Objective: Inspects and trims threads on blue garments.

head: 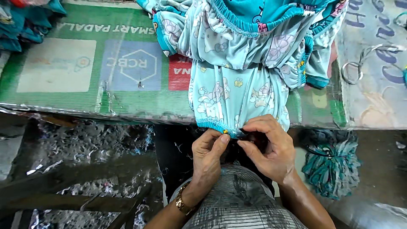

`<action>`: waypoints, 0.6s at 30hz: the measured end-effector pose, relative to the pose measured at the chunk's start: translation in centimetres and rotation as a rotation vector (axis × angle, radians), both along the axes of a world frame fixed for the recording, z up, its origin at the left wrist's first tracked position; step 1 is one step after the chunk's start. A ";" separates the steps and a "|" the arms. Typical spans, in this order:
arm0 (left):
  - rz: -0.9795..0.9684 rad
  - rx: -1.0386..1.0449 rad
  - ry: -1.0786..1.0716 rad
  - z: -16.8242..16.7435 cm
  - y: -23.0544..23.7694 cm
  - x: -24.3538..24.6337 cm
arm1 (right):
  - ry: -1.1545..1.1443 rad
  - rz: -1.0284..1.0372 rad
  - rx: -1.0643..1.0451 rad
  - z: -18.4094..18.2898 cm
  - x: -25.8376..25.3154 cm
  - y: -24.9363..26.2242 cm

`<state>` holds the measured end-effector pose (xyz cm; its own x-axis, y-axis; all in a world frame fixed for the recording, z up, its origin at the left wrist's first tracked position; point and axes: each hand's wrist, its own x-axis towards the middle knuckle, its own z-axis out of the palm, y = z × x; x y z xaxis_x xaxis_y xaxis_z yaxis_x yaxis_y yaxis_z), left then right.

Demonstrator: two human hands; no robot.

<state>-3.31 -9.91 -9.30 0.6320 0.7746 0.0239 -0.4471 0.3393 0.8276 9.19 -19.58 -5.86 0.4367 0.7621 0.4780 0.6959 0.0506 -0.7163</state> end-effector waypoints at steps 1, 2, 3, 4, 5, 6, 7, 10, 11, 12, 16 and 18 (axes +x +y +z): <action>-0.014 -0.097 -0.032 0.1 0.0 0.1 | -0.103 -0.041 -0.058 -0.1 -0.2 -0.1; -0.028 -0.174 -0.058 0.2 0.1 0.2 | -0.219 -0.087 -0.102 -0.2 -0.4 -0.1; -0.044 -0.216 -0.070 0.1 0.3 0.2 | -0.325 -0.127 -0.131 -0.5 -0.5 0.0; -0.053 -0.217 -0.062 0.0 0.4 0.1 | -0.402 -0.159 -0.147 -0.8 -0.6 0.0; -0.049 -0.163 -0.013 -0.1 0.5 -0.2 | -0.452 -0.185 -0.146 -1.2 -0.6 -0.2; -0.021 -0.024 0.077 -0.3 0.6 -0.5 | -0.480 -0.202 -0.127 -1.5 -0.6 -0.5; 0.023 0.211 0.189 -0.6 0.7 -1.0 | -0.496 -0.213 -0.099 -1.7 -0.6 -0.8; 0.309 1.063 0.432 -1.5 1.6 -2.4 | -0.504 -0.199 -0.033 -2.1 -0.5 -1.5; 0.392 1.251 0.472 -1.3 2.2 -2.4 | -0.504 -0.177 -0.019 -2.0 -0.4 -1.6; 0.440 1.390 0.509 -0.9 3.1 -2.2 | -0.508 -0.155 0.000 -1.7 -0.3 -1.6; 0.250 1.570 0.455 2.8 7.7 -0.4 | -0.651 -0.195 0.066 1.3 1.4 -1.5; 0.027 1.438 0.380 5.6 10.1 0.0 | -0.674 -0.276 -0.023 3.5 3.7 -1.4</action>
<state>-3.30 0.19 -3.69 0.7616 0.2421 0.6012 -0.1258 -0.8547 0.5036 12.91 -20.95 -2.37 0.2307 0.6801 0.6958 0.9716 -0.2002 -0.1265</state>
